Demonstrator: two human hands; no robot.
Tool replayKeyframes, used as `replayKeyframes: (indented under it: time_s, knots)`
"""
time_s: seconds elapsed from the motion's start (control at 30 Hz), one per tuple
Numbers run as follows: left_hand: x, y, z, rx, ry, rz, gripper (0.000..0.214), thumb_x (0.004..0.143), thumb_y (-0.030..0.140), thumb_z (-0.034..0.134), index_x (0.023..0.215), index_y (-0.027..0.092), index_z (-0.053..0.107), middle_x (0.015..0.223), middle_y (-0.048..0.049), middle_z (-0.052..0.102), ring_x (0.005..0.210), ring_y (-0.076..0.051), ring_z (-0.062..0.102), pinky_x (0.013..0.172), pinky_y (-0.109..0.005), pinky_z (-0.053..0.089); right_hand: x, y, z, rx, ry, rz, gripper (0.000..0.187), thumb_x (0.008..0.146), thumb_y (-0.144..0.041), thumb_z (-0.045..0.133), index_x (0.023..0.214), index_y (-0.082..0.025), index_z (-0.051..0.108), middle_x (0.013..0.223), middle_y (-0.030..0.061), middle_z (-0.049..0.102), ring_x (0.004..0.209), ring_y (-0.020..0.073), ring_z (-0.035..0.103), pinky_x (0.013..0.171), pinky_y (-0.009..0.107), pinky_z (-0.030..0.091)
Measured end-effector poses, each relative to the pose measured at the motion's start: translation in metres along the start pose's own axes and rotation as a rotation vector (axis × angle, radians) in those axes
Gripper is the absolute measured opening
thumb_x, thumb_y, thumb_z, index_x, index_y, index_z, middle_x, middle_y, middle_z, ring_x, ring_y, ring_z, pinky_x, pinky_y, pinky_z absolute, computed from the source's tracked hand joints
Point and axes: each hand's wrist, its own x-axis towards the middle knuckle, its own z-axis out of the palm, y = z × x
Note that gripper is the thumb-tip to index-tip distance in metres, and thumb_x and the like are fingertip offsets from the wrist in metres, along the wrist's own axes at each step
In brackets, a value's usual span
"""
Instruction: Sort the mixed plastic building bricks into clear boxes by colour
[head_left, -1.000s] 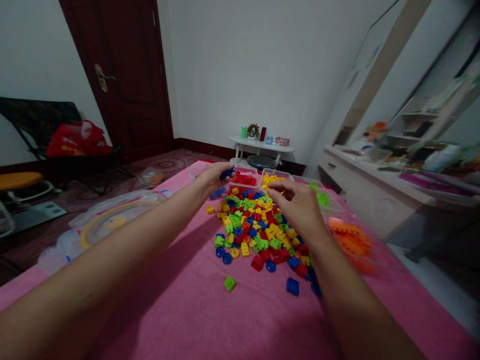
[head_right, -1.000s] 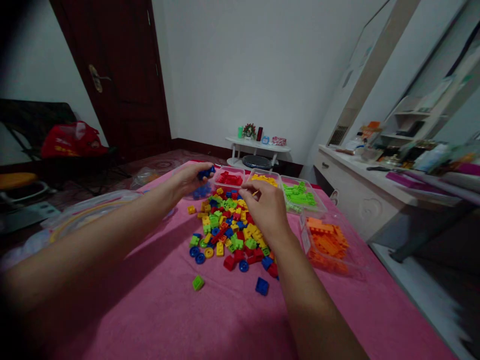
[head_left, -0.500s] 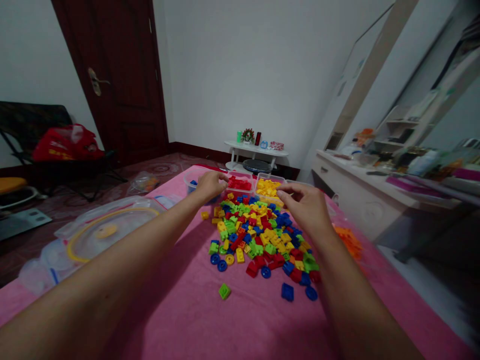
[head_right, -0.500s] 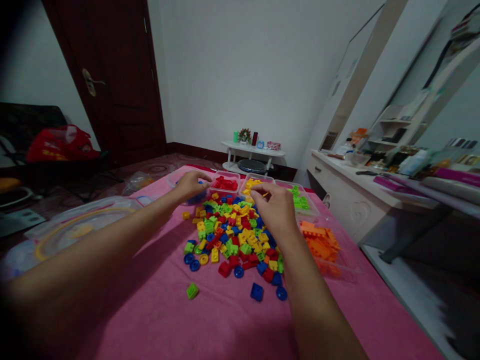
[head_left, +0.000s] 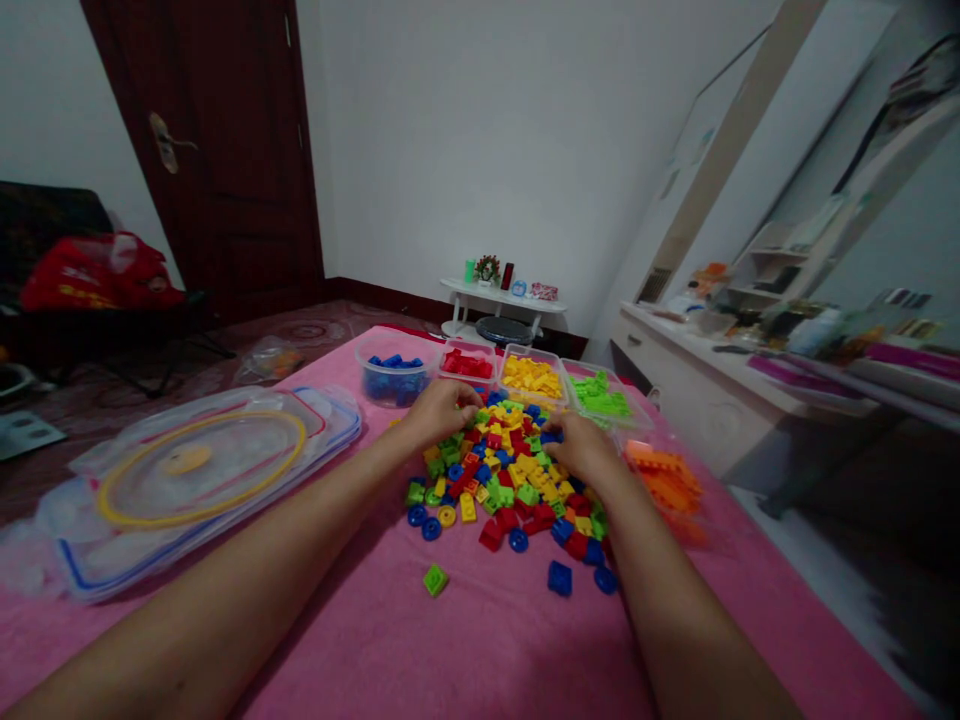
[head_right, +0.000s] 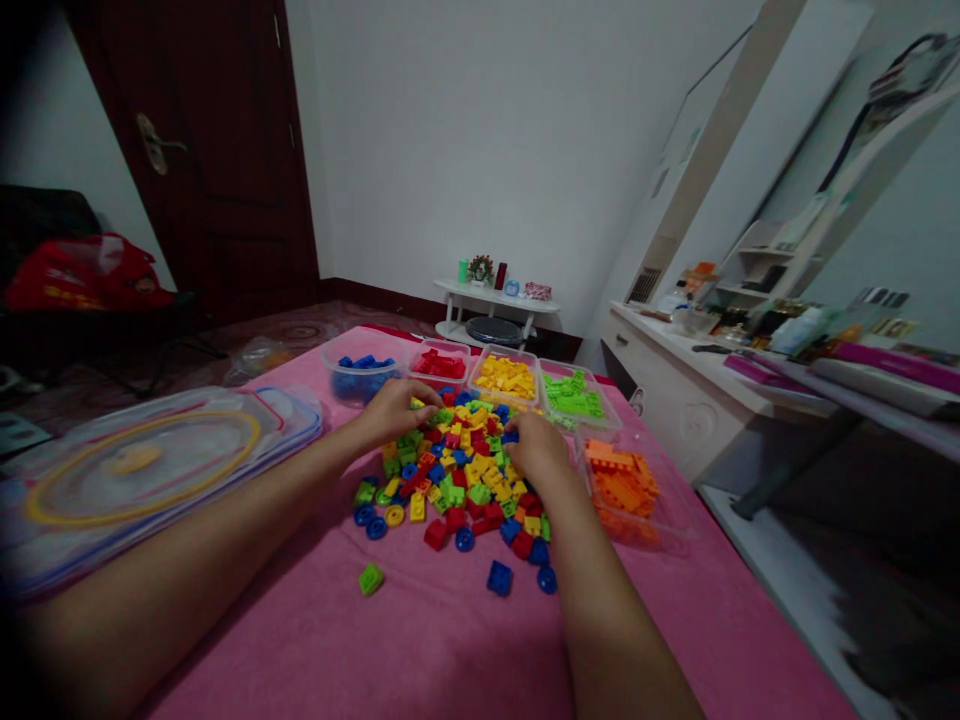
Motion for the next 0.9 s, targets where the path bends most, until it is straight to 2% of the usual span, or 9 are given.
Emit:
replayKeyframes:
  time_s: [0.17,0.27,0.4,0.5,0.63,0.77,0.9]
  knots:
    - [-0.001,-0.012,-0.016,0.252,0.014,-0.119,0.031,0.077,0.015,0.051,0.097,0.022,0.073,0.097,-0.0081,0.071,0.091,-0.022,0.064,0.081,-0.028,0.046,0.004,0.002,-0.011,0.011,0.039,0.023,0.022,0.065,-0.024,0.069,0.086,-0.021,0.068,0.088,0.0039,0.069,0.078,0.0178,0.062,0.062,0.025,0.039]
    - [-0.004,-0.018,-0.019,0.342,-0.068,-0.199,0.036,0.072,0.013,0.056,0.102,0.026,0.072,0.102,-0.008,0.07,0.097,-0.024,0.062,0.084,-0.029,0.045,0.005,0.005,-0.016,0.004,0.032,0.027,0.024,0.063,-0.024,0.069,0.087,-0.022,0.067,0.085,0.0026,0.068,0.074,0.0165,0.06,0.059,0.024,0.038]
    - [-0.006,-0.022,-0.018,0.375,-0.164,-0.145,0.043,0.068,0.01,0.059,0.105,0.027,0.071,0.109,-0.0082,0.068,0.103,-0.025,0.06,0.087,-0.03,0.045,0.005,0.008,-0.008,0.035,-0.034,-0.041,0.024,0.061,-0.016,0.068,0.085,-0.021,0.067,0.089,0.002,0.068,0.081,0.0166,0.061,0.065,0.023,0.04]
    - [-0.006,-0.022,-0.018,0.374,-0.179,-0.121,0.041,0.065,0.008,0.059,0.099,0.027,0.073,0.103,-0.0075,0.069,0.098,-0.024,0.062,0.083,-0.029,0.046,0.005,0.008,0.0,0.065,-0.062,-0.108,0.025,0.063,-0.012,0.065,0.086,-0.019,0.067,0.091,0.0028,0.068,0.083,0.0162,0.061,0.068,0.023,0.041]
    - [-0.008,-0.019,-0.019,0.336,-0.181,-0.156,0.037,0.062,0.008,0.061,0.091,0.027,0.074,0.093,-0.0047,0.071,0.091,-0.021,0.063,0.078,-0.025,0.046,0.004,0.005,0.0,0.08,-0.049,-0.141,0.023,0.063,-0.013,0.064,0.085,-0.02,0.067,0.087,0.0018,0.068,0.08,0.0158,0.06,0.067,0.023,0.041]
    - [-0.011,-0.016,-0.019,0.378,-0.211,-0.192,0.033,0.063,0.011,0.061,0.089,0.025,0.074,0.09,-0.0056,0.071,0.086,-0.021,0.063,0.072,-0.024,0.045,0.001,0.0,-0.002,0.064,-0.124,-0.157,0.03,0.062,-0.016,0.067,0.091,-0.023,0.07,0.082,0.0008,0.067,0.074,0.0155,0.059,0.064,0.024,0.041]
    - [-0.009,-0.014,-0.023,0.406,-0.198,-0.173,0.025,0.064,0.013,0.06,0.083,0.023,0.074,0.086,-0.0076,0.071,0.082,-0.022,0.063,0.067,-0.026,0.045,-0.001,-0.004,0.0,0.035,-0.123,-0.164,0.03,0.063,-0.015,0.064,0.091,-0.022,0.072,0.076,0.0009,0.066,0.068,0.0149,0.058,0.061,0.025,0.04]
